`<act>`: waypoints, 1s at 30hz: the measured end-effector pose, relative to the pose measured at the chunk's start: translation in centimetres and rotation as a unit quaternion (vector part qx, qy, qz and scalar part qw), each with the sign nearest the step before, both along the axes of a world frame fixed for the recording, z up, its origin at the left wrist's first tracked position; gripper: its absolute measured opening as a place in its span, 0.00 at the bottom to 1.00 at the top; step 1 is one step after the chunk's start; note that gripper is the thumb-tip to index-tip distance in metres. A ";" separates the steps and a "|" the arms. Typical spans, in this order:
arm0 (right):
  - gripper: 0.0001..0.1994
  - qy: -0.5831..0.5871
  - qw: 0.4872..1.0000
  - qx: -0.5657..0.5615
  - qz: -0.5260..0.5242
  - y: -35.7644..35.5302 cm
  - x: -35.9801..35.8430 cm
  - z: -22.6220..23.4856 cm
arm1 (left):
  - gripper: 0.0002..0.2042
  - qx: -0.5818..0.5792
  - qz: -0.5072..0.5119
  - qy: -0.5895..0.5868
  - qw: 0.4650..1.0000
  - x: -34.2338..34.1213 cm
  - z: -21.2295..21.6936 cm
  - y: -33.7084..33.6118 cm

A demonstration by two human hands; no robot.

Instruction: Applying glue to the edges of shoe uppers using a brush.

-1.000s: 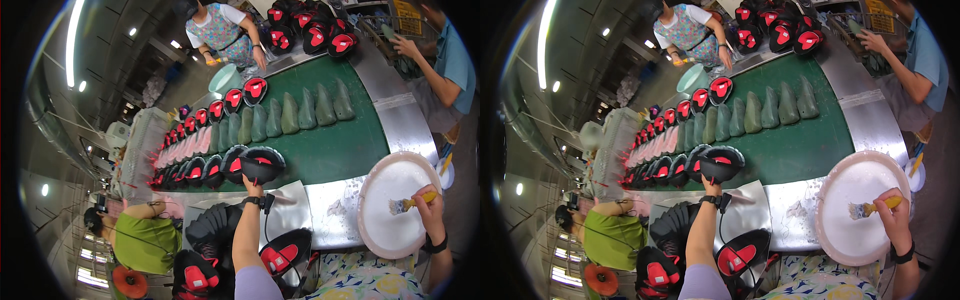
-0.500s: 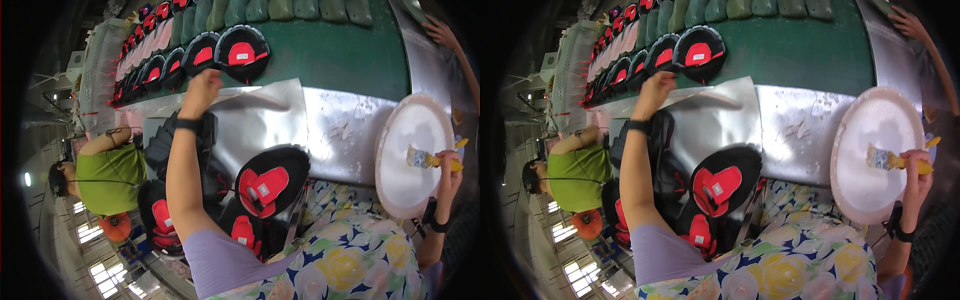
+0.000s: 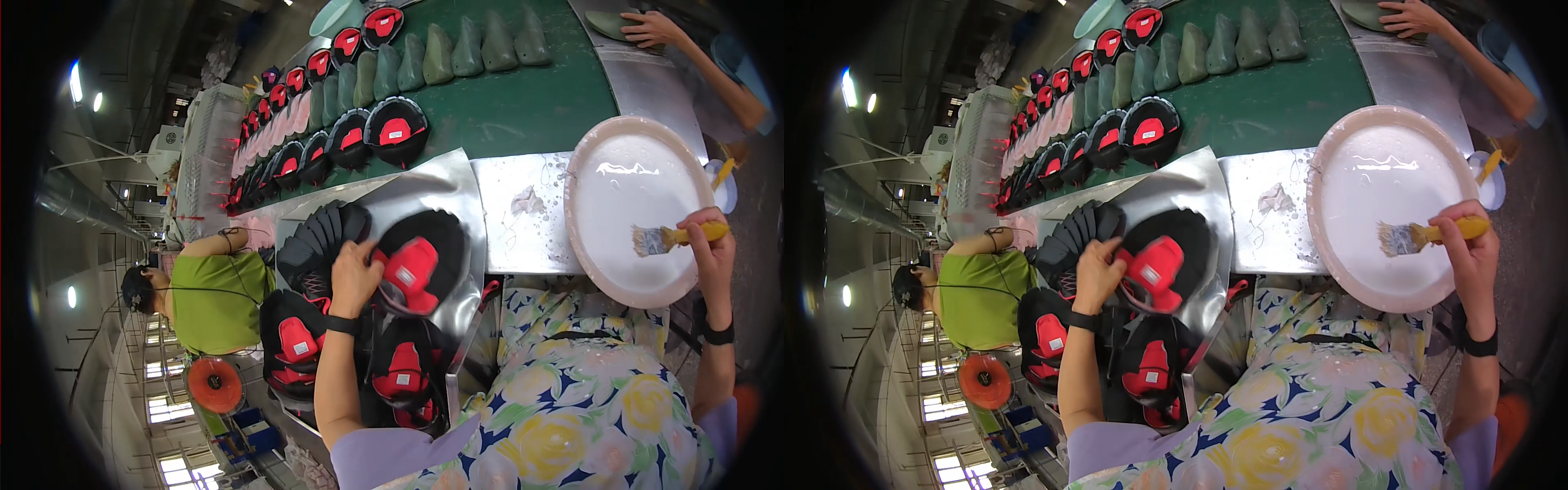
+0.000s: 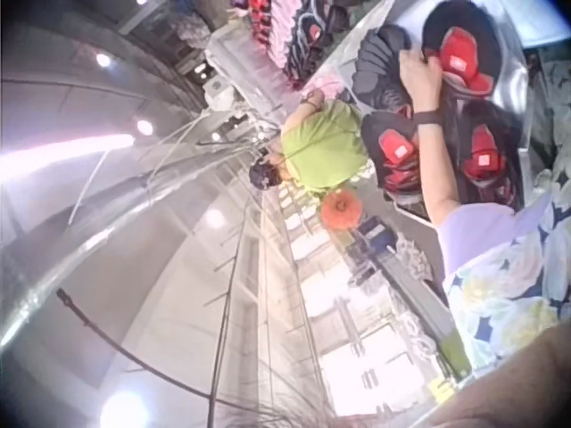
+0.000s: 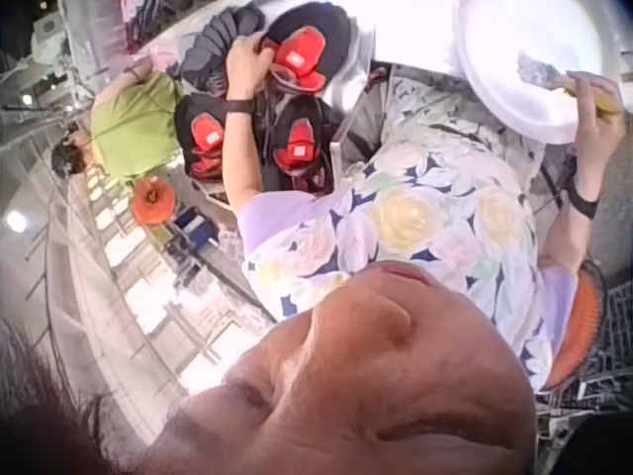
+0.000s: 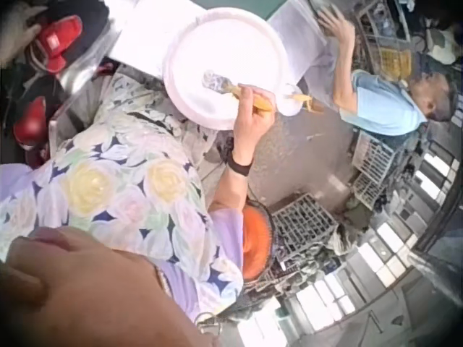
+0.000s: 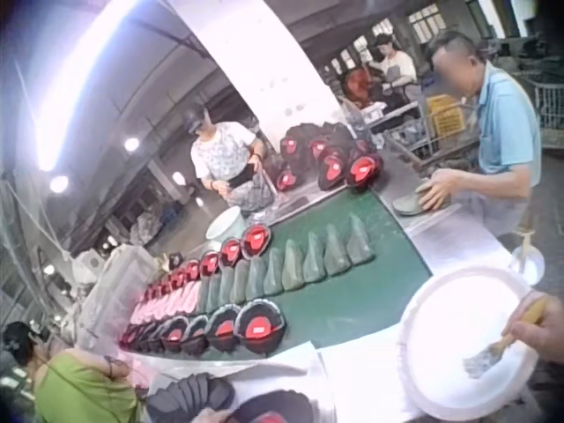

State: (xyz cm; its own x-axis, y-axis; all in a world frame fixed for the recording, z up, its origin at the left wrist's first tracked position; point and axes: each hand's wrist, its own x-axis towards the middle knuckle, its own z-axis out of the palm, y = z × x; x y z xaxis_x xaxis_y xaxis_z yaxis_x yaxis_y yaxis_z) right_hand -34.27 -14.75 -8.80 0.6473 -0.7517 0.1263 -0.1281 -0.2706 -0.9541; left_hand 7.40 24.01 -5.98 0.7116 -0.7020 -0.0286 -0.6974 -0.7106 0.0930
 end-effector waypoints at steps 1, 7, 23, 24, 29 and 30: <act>0.05 -0.013 1.000 -0.004 0.005 0.0 -0.1 0.2 | 0.20 -0.018 -0.007 -0.080 0.997 -1.7 1.4 -2.2; 0.03 -0.069 0.993 0.096 0.022 1.1 3.0 -0.2 | 0.23 0.051 -0.227 0.039 0.972 -9.6 -6.9 -8.2; 0.08 0.040 0.997 -0.043 0.040 -0.1 3.0 0.3 | 0.40 0.121 -0.433 0.072 0.891 -2.4 -8.3 -8.4; 0.08 0.047 0.998 -0.039 0.029 0.2 3.2 0.7 | 0.39 0.066 -0.419 0.074 0.903 -1.5 -8.4 -7.7; 0.10 0.021 0.992 -0.072 0.103 1.9 6.4 1.0 | 0.21 -0.334 0.065 0.475 0.811 1.9 -2.2 -9.0; 0.11 0.025 0.982 -0.116 0.147 2.0 6.8 0.4 | 0.20 -0.212 -0.150 0.172 0.950 0.9 0.5 -10.5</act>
